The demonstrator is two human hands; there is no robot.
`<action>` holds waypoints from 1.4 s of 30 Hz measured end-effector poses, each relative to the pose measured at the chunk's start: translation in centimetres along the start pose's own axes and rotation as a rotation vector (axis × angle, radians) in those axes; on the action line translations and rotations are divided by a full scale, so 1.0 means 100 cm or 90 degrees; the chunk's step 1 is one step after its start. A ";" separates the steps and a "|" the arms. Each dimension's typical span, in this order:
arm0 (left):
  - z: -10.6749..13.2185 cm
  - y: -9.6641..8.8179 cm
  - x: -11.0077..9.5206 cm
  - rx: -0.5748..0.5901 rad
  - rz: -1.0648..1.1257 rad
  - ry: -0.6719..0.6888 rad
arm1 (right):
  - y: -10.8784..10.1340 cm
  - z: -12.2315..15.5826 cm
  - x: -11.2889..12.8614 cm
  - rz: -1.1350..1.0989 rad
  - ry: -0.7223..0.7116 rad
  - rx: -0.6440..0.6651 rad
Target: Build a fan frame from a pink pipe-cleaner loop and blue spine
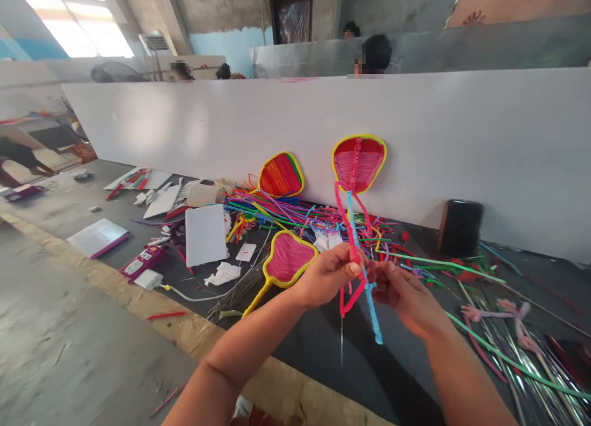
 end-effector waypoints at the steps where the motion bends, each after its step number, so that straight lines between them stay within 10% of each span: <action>1: 0.001 0.002 -0.001 0.007 -0.018 0.017 | 0.001 0.002 -0.002 -0.007 0.016 0.001; 14: 0.030 0.019 0.012 0.096 -0.229 0.103 | -0.013 0.052 -0.031 0.044 -0.001 -0.099; 23: 0.044 0.010 0.014 0.063 -0.195 0.076 | 0.030 0.103 -0.042 0.021 0.070 0.077; 36: 0.045 0.029 0.018 0.167 -0.140 0.060 | 0.050 0.104 -0.060 -0.424 0.097 0.005; 42: 0.044 0.030 0.020 0.036 -0.043 0.014 | 0.044 0.093 -0.049 -0.337 -0.046 -0.108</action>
Point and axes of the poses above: each hand's wrist, its own z-axis away from the middle knuckle, its own y-axis out of the palm, x = y × z, the point moved 2 cm from there along -z, towards the middle knuckle, and after that the axes turned 4 degrees about -x, right-handed, at the moved point
